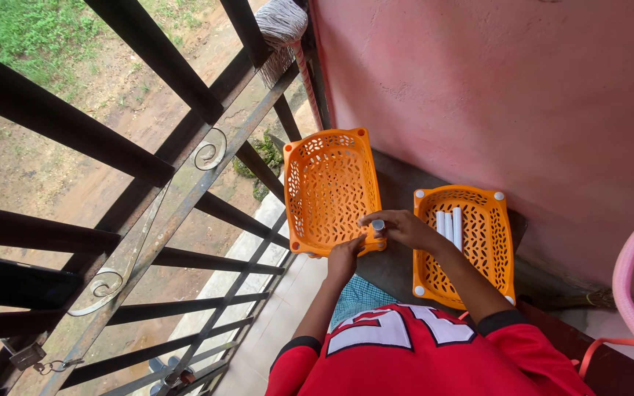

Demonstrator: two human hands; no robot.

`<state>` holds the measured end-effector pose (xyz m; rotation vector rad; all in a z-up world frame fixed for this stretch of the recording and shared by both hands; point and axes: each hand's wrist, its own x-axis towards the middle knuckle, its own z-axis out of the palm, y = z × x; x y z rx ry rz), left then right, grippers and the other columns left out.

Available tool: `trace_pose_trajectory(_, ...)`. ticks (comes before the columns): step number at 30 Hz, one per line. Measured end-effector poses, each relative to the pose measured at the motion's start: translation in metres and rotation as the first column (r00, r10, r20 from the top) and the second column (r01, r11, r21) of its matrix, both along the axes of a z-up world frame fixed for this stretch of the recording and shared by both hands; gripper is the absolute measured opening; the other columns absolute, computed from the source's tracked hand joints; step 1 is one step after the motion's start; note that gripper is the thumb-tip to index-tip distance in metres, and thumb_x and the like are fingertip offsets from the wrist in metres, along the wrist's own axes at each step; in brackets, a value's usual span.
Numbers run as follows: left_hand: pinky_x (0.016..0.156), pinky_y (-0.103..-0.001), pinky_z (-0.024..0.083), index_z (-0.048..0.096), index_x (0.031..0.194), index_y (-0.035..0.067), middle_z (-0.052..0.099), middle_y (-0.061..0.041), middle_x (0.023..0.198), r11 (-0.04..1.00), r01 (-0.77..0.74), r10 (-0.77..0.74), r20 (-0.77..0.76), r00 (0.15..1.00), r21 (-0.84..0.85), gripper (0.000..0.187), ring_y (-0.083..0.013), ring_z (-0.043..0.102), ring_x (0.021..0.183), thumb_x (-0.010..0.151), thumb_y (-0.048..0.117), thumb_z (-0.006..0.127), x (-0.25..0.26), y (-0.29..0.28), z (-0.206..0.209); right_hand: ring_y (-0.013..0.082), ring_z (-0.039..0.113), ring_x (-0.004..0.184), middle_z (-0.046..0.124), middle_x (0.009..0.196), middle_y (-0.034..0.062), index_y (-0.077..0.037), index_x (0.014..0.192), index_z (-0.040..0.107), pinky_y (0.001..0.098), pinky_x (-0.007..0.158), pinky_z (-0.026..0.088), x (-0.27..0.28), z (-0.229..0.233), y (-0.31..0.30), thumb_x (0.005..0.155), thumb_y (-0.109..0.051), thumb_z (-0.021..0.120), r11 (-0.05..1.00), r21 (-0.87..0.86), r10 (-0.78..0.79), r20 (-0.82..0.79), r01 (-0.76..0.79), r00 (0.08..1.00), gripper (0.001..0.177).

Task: The person disassembles a blue plastic basket by removing its white support rods, then assembles an orange plastic basket by inserting white support rods into its holes. The person handles the baskets and rods by hand on a small stool near a balcony railing.

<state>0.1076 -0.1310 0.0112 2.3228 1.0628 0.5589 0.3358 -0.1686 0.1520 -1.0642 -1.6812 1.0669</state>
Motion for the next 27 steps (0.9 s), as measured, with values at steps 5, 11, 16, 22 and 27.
trace_pose_trajectory(5, 0.077, -0.045, 0.056, 0.069, 0.130, 0.018, 0.076, -0.011, 0.105, 1.000, -0.016, 0.016, -0.032, 0.999, 0.008, 0.038, -0.0328, 0.072, 0.088, 0.093, 0.014, 0.068, 0.002, 0.001, -0.001, 0.0230, 0.077, 0.097, 0.078, 0.109, 0.0092, -0.008, 0.121, 0.066, 0.0335, 0.079, 0.061, -0.035, -0.024, -0.014, 0.086, -0.017, 0.082, 0.890, 0.222, -0.451, 0.292, 0.399, 0.844, 0.039)
trace_pose_trajectory(11, 0.077, -0.044, 0.056, 0.068, 0.132, 0.017, 0.076, -0.011, 0.103, 0.999, -0.013, 0.013, -0.010, 1.000, 0.033, 0.039, -0.0322, 0.072, 0.088, 0.092, 0.015, 0.068, 0.002, 0.002, -0.005, 0.0257, 0.072, 0.101, 0.072, 0.117, 0.0143, -0.004, 0.134, 0.059, 0.0367, 0.083, 0.056, -0.026, -0.004, -0.015, 0.084, -0.016, 0.080, 0.953, 0.099, -0.302, 0.235, 0.286, 0.924, 0.055)
trace_pose_trajectory(16, 0.077, -0.044, 0.056, 0.069, 0.131, 0.020, 0.077, -0.009, 0.100, 1.000, -0.015, 0.015, -0.020, 1.000, -0.024, 0.041, -0.0317, 0.073, 0.088, 0.091, 0.013, 0.067, 0.002, 0.002, -0.006, 0.0214, 0.067, 0.117, 0.070, 0.130, 0.0137, -0.004, 0.135, 0.062, 0.0350, 0.094, 0.057, 0.008, -0.001, 0.006, 0.097, -0.003, 0.062, 0.987, -0.093, 0.118, -0.132, -0.131, 0.984, 0.039)
trace_pose_trajectory(22, 0.075, -0.044, 0.056, 0.070, 0.131, 0.022, 0.077, -0.010, 0.099, 0.998, -0.056, 0.053, -0.068, 0.996, -0.034, 0.042, -0.0317, 0.073, 0.086, 0.091, 0.013, 0.068, 0.000, 0.002, -0.004, 0.0182, 0.078, 0.101, 0.076, 0.111, 0.0089, -0.008, 0.125, 0.064, 0.0335, 0.081, 0.062, -0.026, -0.019, -0.012, 0.096, -0.011, 0.067, 0.930, -0.012, -0.353, 0.250, 0.367, 0.902, 0.029)
trace_pose_trajectory(27, 0.074, -0.043, 0.056, 0.072, 0.128, 0.023, 0.077, -0.009, 0.098, 0.998, -0.052, 0.050, -0.046, 0.998, -0.026, 0.039, -0.0312, 0.073, 0.086, 0.090, 0.014, 0.069, 0.005, 0.002, -0.001, 0.0229, 0.072, 0.111, 0.075, 0.117, 0.0101, -0.004, 0.123, 0.061, 0.0383, 0.088, 0.058, -0.033, -0.007, -0.019, 0.089, -0.015, 0.078, 0.913, 0.149, -0.403, 0.189, 0.380, 0.895, 0.040)
